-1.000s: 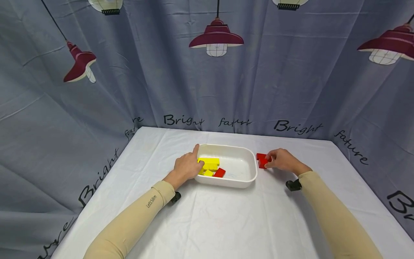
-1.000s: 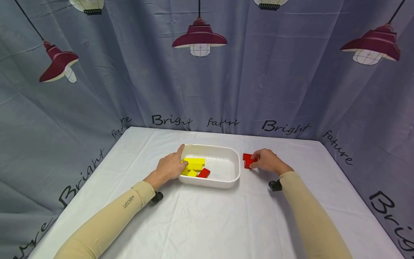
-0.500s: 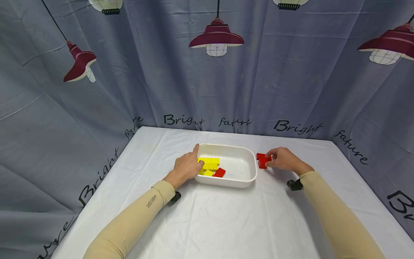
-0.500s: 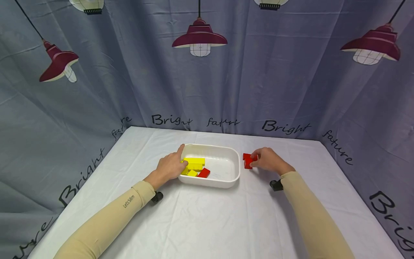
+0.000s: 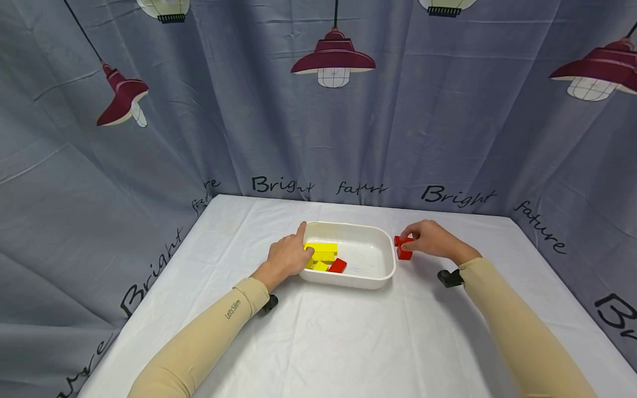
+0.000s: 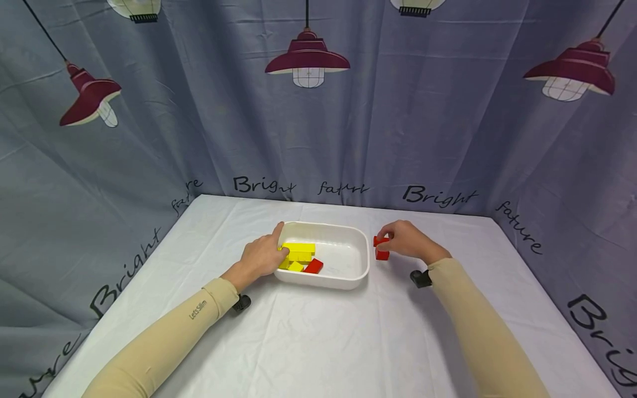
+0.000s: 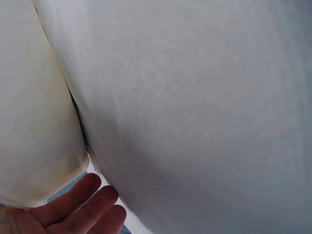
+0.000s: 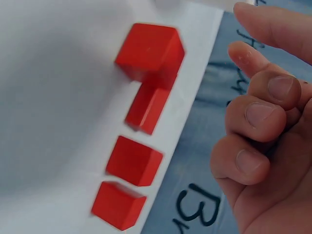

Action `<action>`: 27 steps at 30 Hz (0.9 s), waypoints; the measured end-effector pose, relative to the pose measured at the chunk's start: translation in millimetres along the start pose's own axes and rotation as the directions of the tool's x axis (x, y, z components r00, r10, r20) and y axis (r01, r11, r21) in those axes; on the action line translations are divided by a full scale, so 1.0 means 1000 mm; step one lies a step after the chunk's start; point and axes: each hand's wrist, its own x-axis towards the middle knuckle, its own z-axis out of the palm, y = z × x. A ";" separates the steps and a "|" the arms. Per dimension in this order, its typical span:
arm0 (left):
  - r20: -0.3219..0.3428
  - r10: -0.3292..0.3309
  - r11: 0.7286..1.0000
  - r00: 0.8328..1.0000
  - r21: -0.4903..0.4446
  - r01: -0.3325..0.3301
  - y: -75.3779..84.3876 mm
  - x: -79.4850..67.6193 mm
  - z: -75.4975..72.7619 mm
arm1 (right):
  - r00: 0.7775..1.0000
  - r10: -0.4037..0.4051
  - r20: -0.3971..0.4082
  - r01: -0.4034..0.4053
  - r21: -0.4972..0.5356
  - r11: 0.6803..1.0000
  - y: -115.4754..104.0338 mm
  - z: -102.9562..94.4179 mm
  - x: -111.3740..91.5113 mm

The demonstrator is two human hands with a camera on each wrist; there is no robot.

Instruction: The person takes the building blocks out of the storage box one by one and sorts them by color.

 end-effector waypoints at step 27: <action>0.012 -0.009 1.000 1.000 -0.003 0.009 0.000 0.000 0.000 | 0.986 -0.124 0.111 0.122 0.023 0.992 -0.060 -0.008 0.006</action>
